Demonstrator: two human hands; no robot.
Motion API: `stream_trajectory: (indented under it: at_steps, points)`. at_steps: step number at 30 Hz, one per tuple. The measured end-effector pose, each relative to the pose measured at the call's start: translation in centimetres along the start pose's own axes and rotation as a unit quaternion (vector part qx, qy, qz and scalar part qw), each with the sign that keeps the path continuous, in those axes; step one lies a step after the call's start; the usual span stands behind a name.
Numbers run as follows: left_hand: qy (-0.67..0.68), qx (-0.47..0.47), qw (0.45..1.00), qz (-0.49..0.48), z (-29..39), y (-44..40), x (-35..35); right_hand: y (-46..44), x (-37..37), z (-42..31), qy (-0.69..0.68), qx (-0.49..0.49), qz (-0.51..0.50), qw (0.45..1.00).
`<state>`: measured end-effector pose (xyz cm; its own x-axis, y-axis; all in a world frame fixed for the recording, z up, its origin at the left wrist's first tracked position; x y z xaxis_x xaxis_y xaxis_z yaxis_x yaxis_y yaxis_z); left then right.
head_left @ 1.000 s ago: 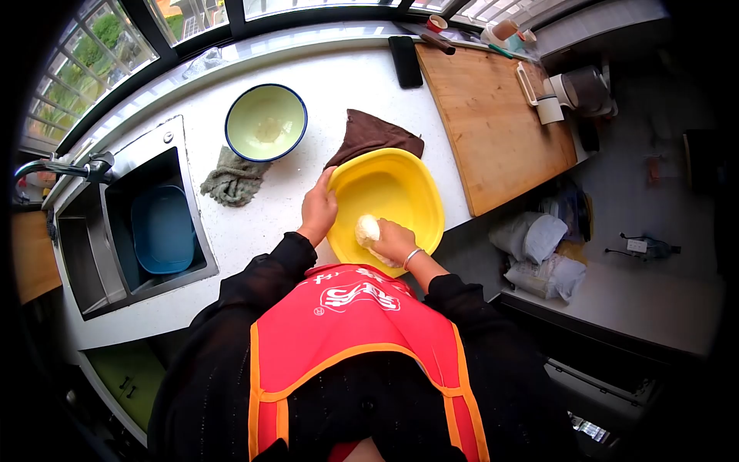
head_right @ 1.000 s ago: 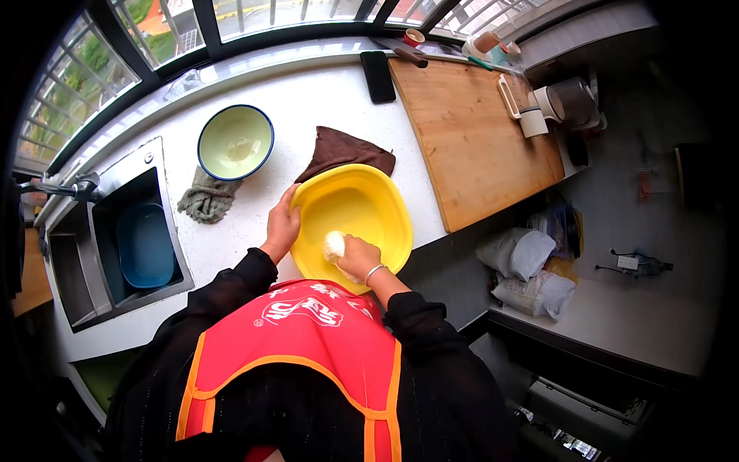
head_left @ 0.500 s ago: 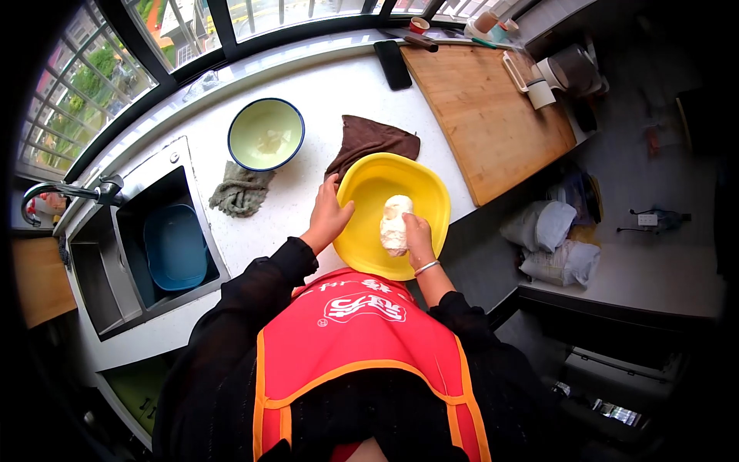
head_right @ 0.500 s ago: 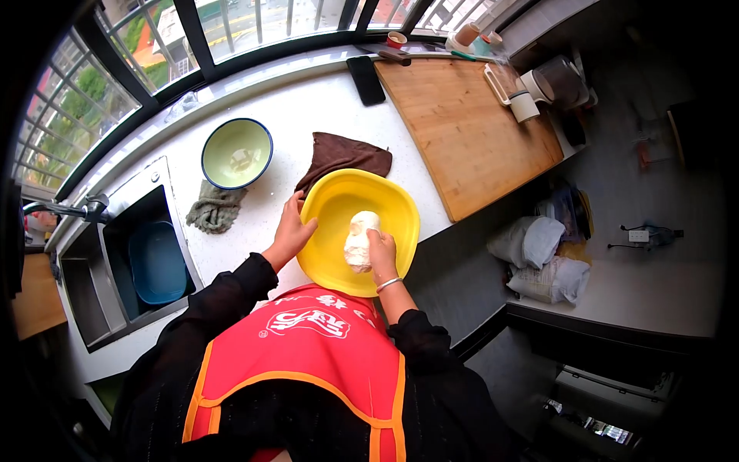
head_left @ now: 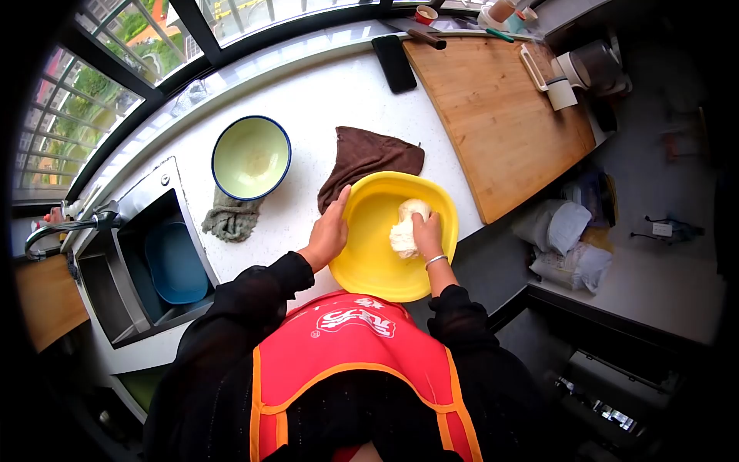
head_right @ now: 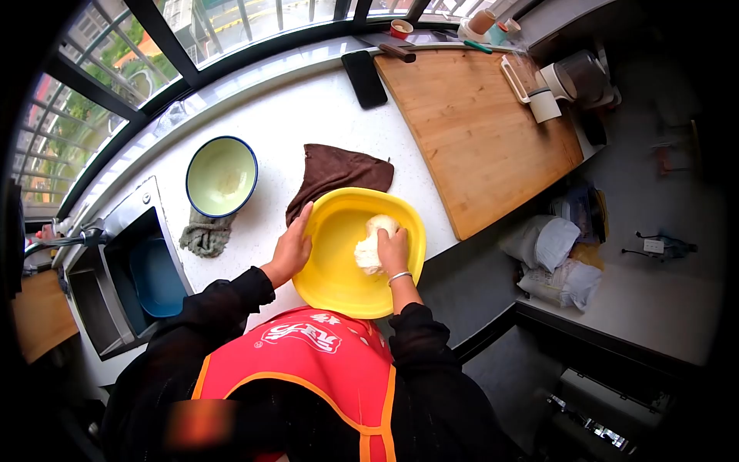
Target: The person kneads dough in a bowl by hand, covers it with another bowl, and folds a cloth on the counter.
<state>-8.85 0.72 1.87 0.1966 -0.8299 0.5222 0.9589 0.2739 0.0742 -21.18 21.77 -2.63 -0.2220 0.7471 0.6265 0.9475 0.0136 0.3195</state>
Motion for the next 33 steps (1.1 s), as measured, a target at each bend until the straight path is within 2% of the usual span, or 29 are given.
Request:
stream_trajectory:
  at_steps: [2, 4, 5, 7, 8, 10, 11, 13, 14, 16, 18, 20, 27, 29, 30, 31, 33]
  points:
    - [-0.008, -0.001, 1.000, 0.016, 0.0, -0.5, -0.1, -1.2, 0.1, -1.0, 0.006, 0.001, -0.039, 0.999]
    - [-0.009, 0.002, 1.000, 0.015, 0.0, -1.0, -0.1, -2.2, 0.2, -2.2, 0.075, 0.061, -0.107, 0.990]
    - [-0.008, 0.004, 1.000, 0.019, 0.0, -1.2, -0.2, -2.9, 0.1, -2.3, 0.074, 0.057, -0.108, 0.990]
    - [-0.014, 0.004, 0.999, 0.029, 0.0, -1.5, -0.4, -4.1, -0.3, -2.9, 0.088, 0.089, -0.185, 0.975]
    - [-0.019, 0.002, 0.999, 0.042, 0.0, -1.6, -0.6, -4.9, -0.4, -3.2, 0.086, 0.087, -0.187, 0.975]
    - [-0.025, 0.002, 0.998, 0.051, 0.0, -1.7, -0.8, -5.5, -0.9, -5.1, 0.131, 0.113, -0.279, 0.945]
    - [-0.028, 0.000, 0.998, 0.063, 0.0, -1.9, -0.9, -5.7, -1.5, -6.1, 0.127, 0.114, -0.278, 0.945]
    - [-0.024, 0.009, 0.998, 0.062, 0.3, -2.0, -0.9, -5.1, -3.6, -8.2, 0.236, 0.187, -0.364, 0.882]
    - [-0.015, 0.021, 0.998, 0.063, 0.4, -2.0, -0.8, -4.6, -4.4, -9.0, 0.233, 0.191, -0.363, 0.882]
    - [-0.023, 0.007, 0.996, 0.080, 0.0, -2.1, -1.1, -3.3, -5.5, -10.2, 0.303, 0.250, -0.386, 0.835]
    - [-0.026, -0.013, 0.995, 0.094, 0.0, -2.1, -1.1, -1.2, -4.6, -10.8, 0.318, 0.275, -0.374, 0.827]
    - [0.025, 0.043, 0.995, 0.083, 0.2, -2.0, -1.0, 1.9, -3.8, -11.2, 0.376, 0.319, -0.368, 0.788]
    - [0.017, -0.006, 0.992, 0.124, -0.3, -1.5, -1.2, 7.0, 0.8, -7.0, 0.326, 0.359, -0.354, 0.800]
    - [0.025, -0.018, 0.991, 0.131, -0.4, -1.5, -1.2, 6.2, 2.2, -6.2, 0.269, 0.244, -0.400, 0.841]
    - [0.027, -0.025, 0.990, 0.135, -0.3, -1.5, -1.2, 6.5, 3.2, -6.9, 0.282, 0.244, -0.353, 0.858]
    - [0.032, -0.027, 0.989, 0.138, -0.3, -1.5, -1.2, 7.0, 3.5, -7.6, 0.287, 0.245, -0.350, 0.857]
    - [0.030, -0.042, 0.989, 0.141, -0.3, -1.4, -1.4, 7.9, 4.1, -9.5, 0.387, 0.186, -0.229, 0.874]
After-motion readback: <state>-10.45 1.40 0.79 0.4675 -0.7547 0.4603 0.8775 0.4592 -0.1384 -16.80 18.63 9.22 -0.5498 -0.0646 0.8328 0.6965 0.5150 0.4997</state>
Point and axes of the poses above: each hand's wrist, its own y-axis away from the middle knuckle, its own x-axis out of the back of the hand, z = x × y, the point moved 1 cm from there along -y, towards the middle knuckle, and after that the axes turned 1 degree about z, right-handed, at the moved point
